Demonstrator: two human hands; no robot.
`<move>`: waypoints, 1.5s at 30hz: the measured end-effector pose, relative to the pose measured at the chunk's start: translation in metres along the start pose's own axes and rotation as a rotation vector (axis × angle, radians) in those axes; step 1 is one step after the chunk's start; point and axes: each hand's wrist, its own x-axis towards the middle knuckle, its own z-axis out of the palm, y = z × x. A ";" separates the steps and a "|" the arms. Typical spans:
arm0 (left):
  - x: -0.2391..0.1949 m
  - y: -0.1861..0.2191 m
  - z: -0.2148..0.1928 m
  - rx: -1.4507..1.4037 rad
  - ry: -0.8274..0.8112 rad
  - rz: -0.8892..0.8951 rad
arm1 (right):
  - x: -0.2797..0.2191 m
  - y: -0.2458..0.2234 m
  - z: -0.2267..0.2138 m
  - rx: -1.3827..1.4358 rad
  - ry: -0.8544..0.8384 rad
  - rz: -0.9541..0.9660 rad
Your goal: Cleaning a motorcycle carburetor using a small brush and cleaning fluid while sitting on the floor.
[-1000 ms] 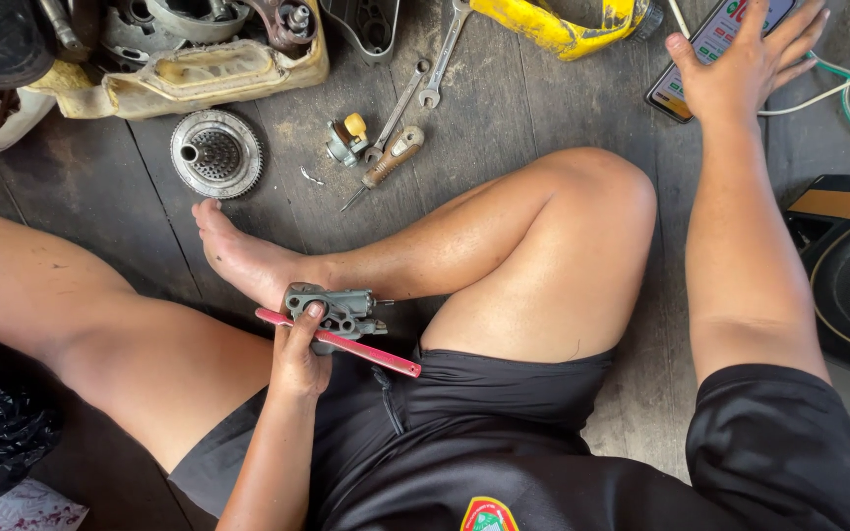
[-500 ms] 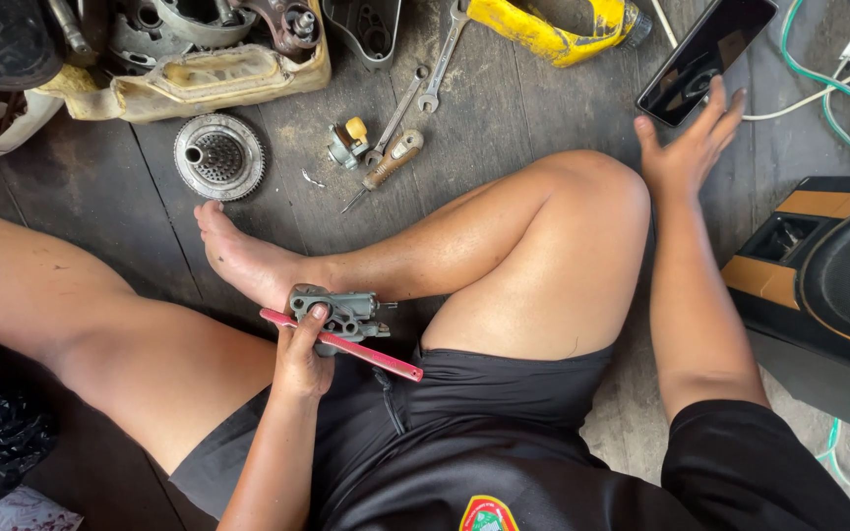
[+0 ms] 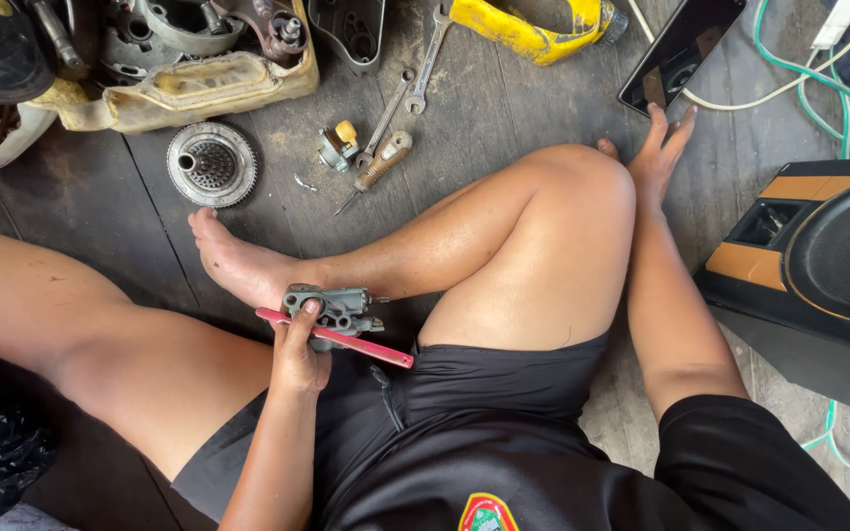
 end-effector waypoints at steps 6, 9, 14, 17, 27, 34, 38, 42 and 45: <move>0.001 -0.001 0.002 0.000 0.016 -0.011 | -0.001 -0.009 -0.008 -0.042 -0.040 -0.035; 0.004 -0.002 -0.002 0.011 0.010 -0.022 | 0.001 -0.009 -0.009 -0.033 -0.062 -0.006; 0.003 -0.002 -0.002 0.003 0.002 -0.021 | -0.001 0.010 0.009 0.060 -0.005 0.059; 0.003 -0.004 -0.006 -0.010 0.004 -0.014 | -0.003 0.007 0.008 0.062 0.001 0.080; 0.008 0.005 -0.006 -0.079 -0.004 -0.008 | 0.021 -0.014 -0.025 -0.100 -0.098 0.142; 0.023 0.010 -0.026 -0.058 0.020 -0.256 | 0.036 -0.011 -0.027 -0.094 -0.059 0.019; 0.025 0.012 -0.023 -0.044 0.058 -0.281 | 0.040 -0.005 -0.024 -0.144 -0.099 -0.043; 0.027 0.006 -0.027 -0.031 0.037 -0.242 | 0.047 0.002 -0.021 -0.185 -0.139 -0.055; 0.027 0.004 -0.029 -0.035 0.029 -0.239 | 0.035 -0.005 -0.023 -0.074 -0.089 -0.002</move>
